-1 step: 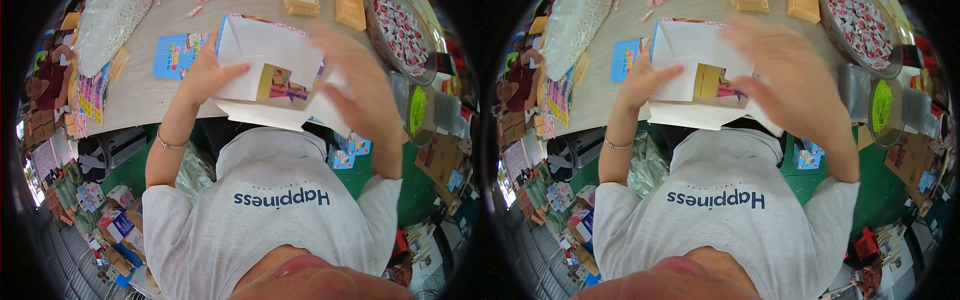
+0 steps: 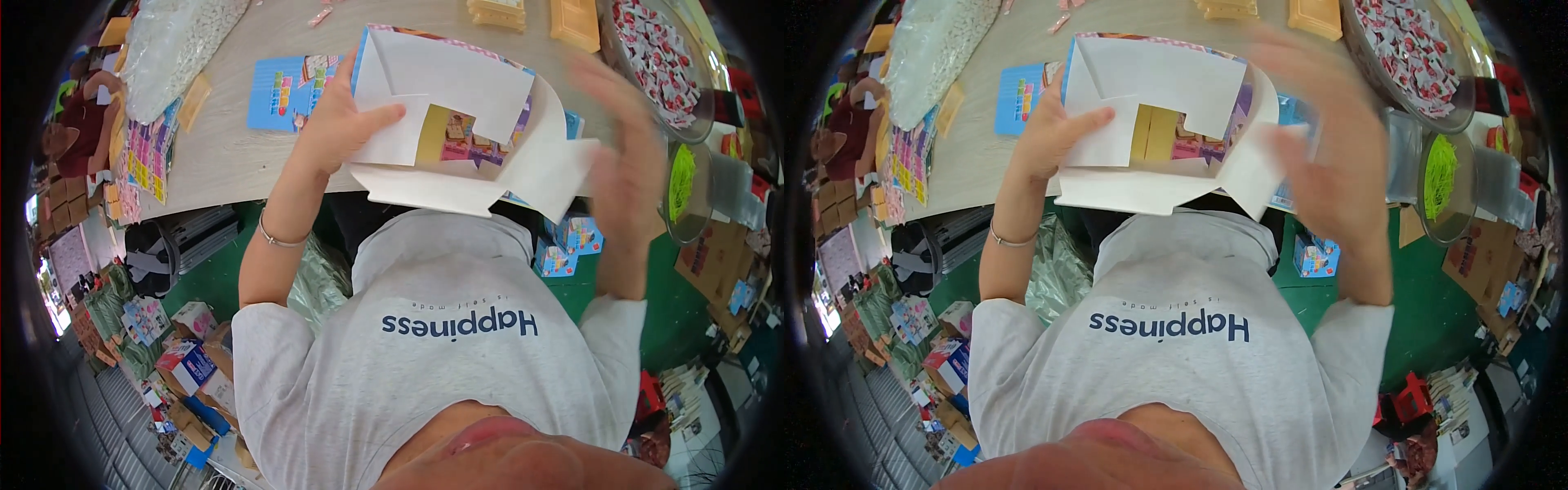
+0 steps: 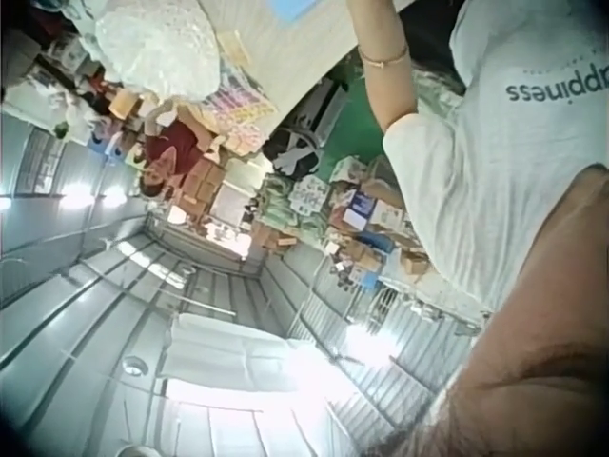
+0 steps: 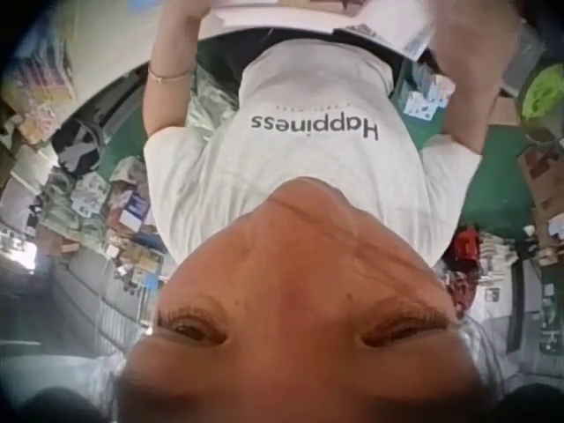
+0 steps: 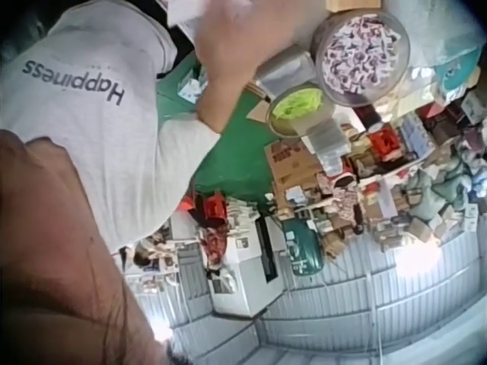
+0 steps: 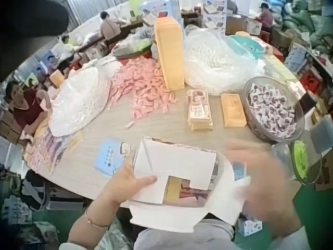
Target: Placing small white components into plastic trays, applying adhesive labels, and packing units into a cardboard box.
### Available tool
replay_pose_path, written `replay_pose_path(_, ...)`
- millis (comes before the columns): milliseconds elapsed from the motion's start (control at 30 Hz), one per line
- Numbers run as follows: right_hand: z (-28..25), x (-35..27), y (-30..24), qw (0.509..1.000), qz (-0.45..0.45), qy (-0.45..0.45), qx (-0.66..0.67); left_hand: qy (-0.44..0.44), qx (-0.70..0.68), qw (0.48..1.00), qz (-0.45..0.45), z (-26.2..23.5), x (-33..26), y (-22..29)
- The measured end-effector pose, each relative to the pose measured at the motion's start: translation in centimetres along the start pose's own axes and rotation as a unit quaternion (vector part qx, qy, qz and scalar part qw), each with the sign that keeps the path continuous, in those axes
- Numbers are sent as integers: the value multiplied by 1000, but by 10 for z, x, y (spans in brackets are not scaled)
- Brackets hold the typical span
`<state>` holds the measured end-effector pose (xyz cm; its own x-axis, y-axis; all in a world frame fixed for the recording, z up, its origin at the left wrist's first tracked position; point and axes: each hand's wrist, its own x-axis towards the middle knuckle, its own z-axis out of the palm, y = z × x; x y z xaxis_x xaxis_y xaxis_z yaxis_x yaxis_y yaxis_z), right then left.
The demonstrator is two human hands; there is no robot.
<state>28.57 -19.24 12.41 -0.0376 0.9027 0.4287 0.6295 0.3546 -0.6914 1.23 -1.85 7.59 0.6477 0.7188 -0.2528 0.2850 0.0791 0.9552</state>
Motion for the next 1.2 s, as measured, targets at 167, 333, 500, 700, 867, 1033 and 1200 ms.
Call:
replay_pose_path(167, 105, -75, 20, 951, 56, 287, 105, 39, -109, 993, -27, 17, 2, -16)
replay_pose_path(333, 74, -32, 20, 995, -55, 30, -73, 83, -104, 989, -62, 22, -10, -4)
replay_pose_path(500, 50, 4, 9, 975, -96, -163, -115, 80, -151, 984, -60, 26, -13, -10)
replay_pose_path(700, 37, 14, 19, 959, -123, -214, -141, 72, -162, 983, -57, 24, -15, -12)
replay_pose_path(867, 14, 23, 41, 987, -46, -129, 85, 58, -171, 982, -52, 23, -14, -12)
replay_pose_path(1033, 24, 41, 49, 974, -92, -207, -7, 76, -161, 983, -52, 24, -15, -13)
replay_pose_path(1200, 35, 60, 25, 963, -106, -230, -95, 85, -145, 984, -63, 25, -14, -11)
